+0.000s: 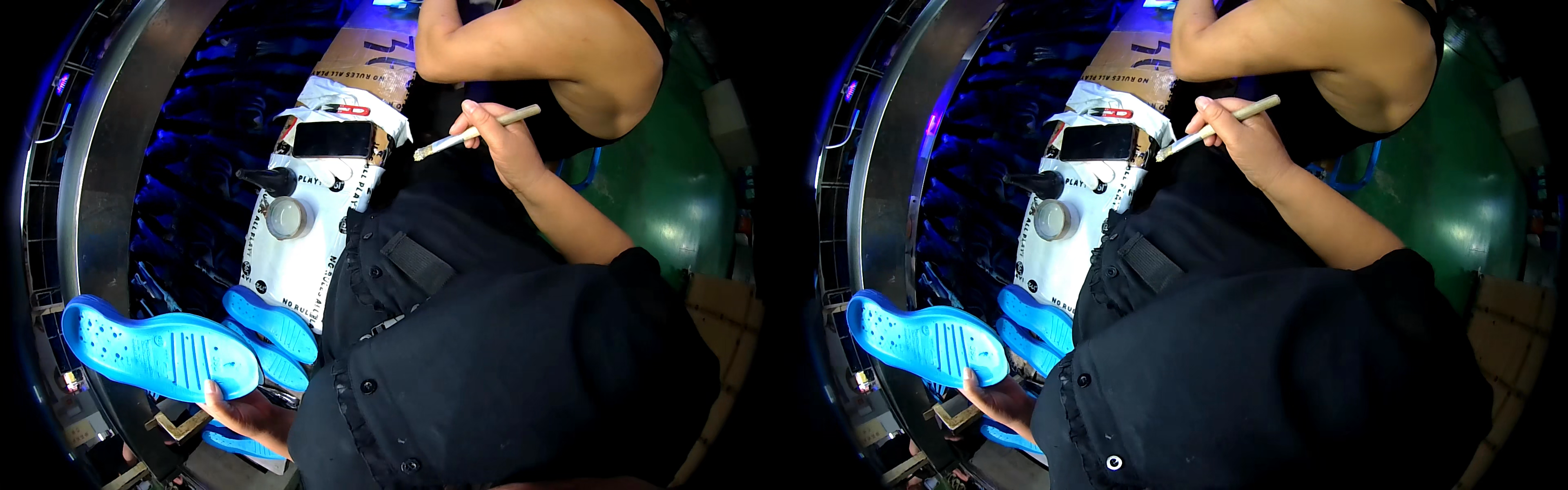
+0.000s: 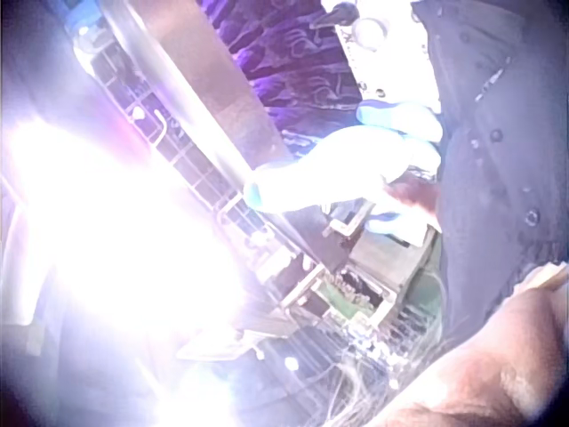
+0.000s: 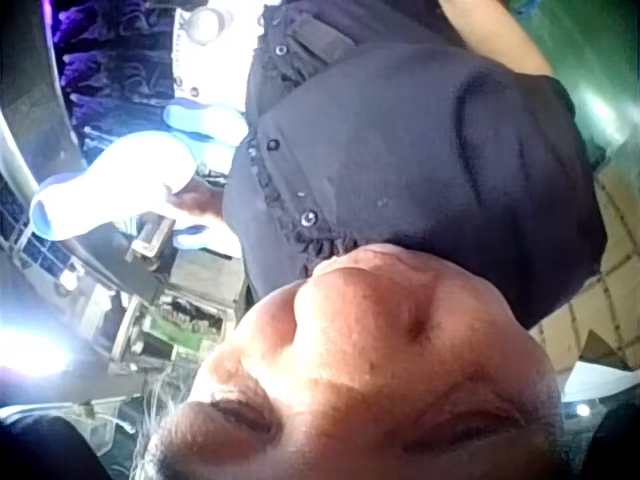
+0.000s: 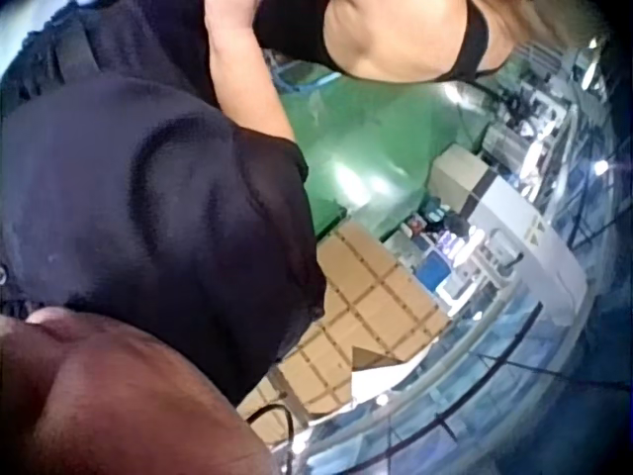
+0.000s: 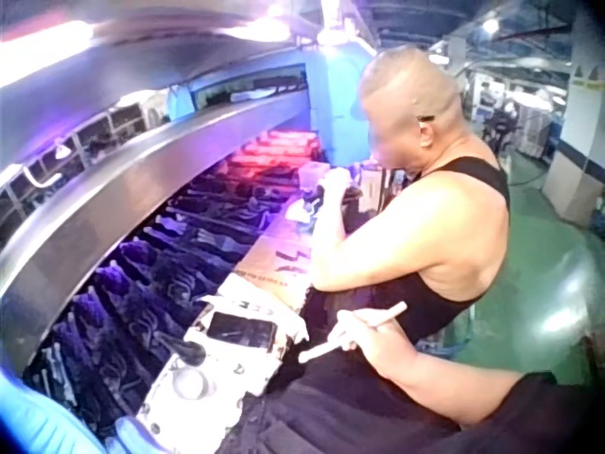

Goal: The person paints the soles of blue clog-style shoes using a small brush and a container of white paint. They repeatedly dip the brush into the paint and apply it to the textured bottom of the shoes, handling them one at a time from a stack.

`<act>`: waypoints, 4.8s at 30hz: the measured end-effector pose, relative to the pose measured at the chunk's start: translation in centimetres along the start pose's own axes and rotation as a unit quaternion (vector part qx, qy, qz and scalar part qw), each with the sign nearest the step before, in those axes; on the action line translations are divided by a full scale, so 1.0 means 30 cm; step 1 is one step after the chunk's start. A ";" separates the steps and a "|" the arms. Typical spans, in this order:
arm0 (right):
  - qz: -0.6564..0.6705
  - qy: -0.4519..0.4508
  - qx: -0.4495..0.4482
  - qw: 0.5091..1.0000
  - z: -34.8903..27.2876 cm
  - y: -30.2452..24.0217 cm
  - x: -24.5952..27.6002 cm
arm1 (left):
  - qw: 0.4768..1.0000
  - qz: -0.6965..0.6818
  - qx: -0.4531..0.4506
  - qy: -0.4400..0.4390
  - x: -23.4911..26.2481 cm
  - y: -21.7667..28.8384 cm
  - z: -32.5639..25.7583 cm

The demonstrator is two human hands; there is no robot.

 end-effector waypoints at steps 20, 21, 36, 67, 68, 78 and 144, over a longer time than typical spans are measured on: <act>-0.030 0.047 -0.024 0.998 -0.044 -0.007 0.040 | 0.999 -0.035 0.005 0.019 -0.056 -0.066 0.025; -0.025 0.041 -0.036 0.998 -0.055 0.003 0.038 | 0.999 -0.033 0.005 0.007 -0.028 -0.070 0.031; 0.038 0.000 0.003 0.999 0.071 -0.048 -0.083 | 0.998 -0.022 -0.045 -0.035 -0.058 -0.089 0.040; 0.165 -0.109 -0.088 0.976 0.290 0.116 -0.150 | 0.740 -0.139 0.197 -0.628 -1.288 -0.200 0.384; 0.165 -0.125 -0.083 0.975 0.286 0.110 -0.166 | 0.763 -0.095 0.249 -0.589 -1.138 -0.239 0.400; 0.145 -0.204 -0.133 0.959 0.238 0.077 -0.440 | 0.860 0.221 0.427 -0.171 0.191 -0.264 0.060; -0.091 -0.290 0.430 0.850 -0.051 -0.240 -0.752 | 0.991 0.111 -0.055 -0.058 -0.065 -0.260 0.023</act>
Point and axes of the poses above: each hand's wrist, its own z-axis towards the middle knuckle, its own x-axis out of the back of the hand, y = z × x, the point moved 2 cm from there along z, towards the middle knuckle, and after that the axes turned 14 degrees about -z, right-handed, at the moved point
